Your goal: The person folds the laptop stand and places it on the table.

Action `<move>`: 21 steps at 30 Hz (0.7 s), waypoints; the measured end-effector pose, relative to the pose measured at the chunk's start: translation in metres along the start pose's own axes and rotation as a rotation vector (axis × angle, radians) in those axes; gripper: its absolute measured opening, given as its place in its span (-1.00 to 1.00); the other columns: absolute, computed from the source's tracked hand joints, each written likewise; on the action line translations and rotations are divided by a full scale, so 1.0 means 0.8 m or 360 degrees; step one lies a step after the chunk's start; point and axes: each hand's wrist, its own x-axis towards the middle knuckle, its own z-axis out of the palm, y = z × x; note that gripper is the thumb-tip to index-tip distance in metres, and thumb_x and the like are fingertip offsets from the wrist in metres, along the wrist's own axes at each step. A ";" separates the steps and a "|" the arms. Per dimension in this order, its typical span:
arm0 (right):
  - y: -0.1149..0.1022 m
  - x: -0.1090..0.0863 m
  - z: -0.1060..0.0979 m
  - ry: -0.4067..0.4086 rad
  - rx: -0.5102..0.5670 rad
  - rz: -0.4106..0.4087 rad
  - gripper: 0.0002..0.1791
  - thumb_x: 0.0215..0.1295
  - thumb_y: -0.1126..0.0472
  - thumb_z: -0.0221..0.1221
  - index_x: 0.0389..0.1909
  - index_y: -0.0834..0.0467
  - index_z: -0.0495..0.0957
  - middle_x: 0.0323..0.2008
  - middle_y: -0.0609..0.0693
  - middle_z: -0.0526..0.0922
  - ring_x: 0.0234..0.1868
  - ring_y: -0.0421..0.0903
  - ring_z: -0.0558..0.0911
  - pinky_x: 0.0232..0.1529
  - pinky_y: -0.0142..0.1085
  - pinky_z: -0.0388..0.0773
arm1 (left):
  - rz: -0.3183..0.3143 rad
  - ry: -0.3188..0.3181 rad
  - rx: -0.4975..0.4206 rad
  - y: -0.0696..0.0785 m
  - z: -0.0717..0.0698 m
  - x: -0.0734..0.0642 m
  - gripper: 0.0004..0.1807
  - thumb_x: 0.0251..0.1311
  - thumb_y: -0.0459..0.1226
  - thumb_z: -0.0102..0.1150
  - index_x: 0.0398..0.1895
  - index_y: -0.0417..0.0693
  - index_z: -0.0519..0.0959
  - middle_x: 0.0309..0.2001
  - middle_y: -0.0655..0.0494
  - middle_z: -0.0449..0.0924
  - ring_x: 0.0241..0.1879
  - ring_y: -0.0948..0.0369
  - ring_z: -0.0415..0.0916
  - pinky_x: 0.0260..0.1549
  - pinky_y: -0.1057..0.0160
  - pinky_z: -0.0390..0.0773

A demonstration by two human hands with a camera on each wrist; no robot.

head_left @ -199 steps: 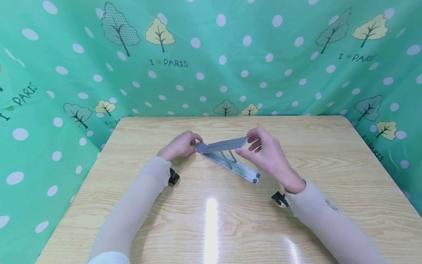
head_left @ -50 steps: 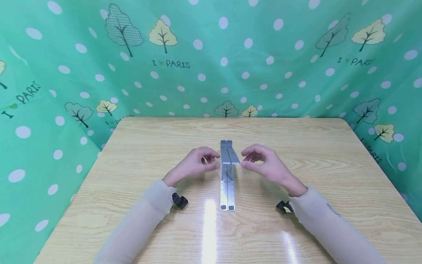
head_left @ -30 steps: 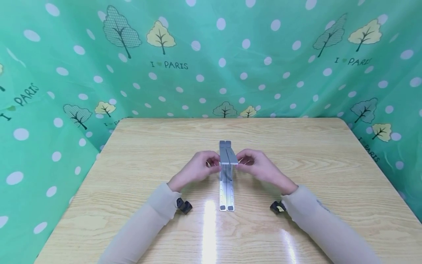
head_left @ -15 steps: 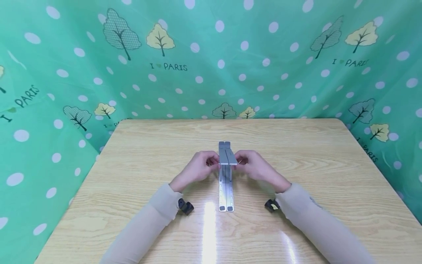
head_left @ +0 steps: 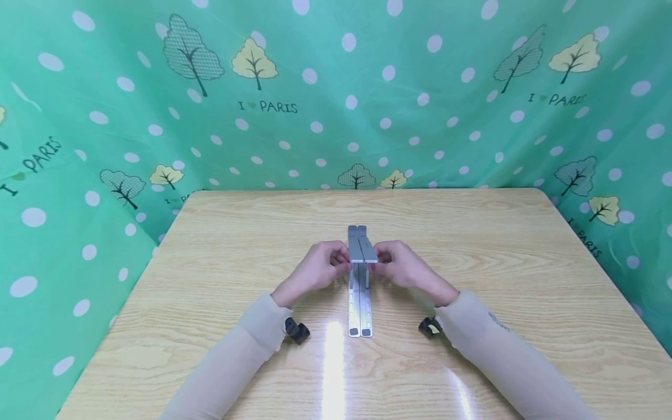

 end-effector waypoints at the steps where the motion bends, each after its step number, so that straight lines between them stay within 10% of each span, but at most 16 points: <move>1: 0.000 0.000 0.000 0.0004 -0.0003 0.0000 -0.95 0.26 0.33 0.17 -0.32 0.15 0.60 -0.40 0.05 0.66 -0.39 0.00 0.62 -0.44 -0.17 0.61 | 0.0000 0.0003 -0.0004 0.000 0.001 0.000 -0.88 0.09 -0.47 0.25 -0.35 -0.11 0.58 -0.40 0.12 0.59 -0.38 0.23 0.55 -0.35 0.33 0.61; 21: 0.001 0.001 -0.003 0.0032 0.0060 -0.0001 -0.90 0.30 0.40 0.10 -0.28 0.22 0.59 -0.26 0.13 0.70 -0.29 0.04 0.67 -0.29 -0.14 0.65 | -0.0053 0.0067 -0.0186 0.004 0.011 0.003 -0.92 0.11 -0.51 0.19 -0.38 -0.21 0.53 -0.44 0.02 0.57 -0.44 0.06 0.60 -0.46 0.19 0.65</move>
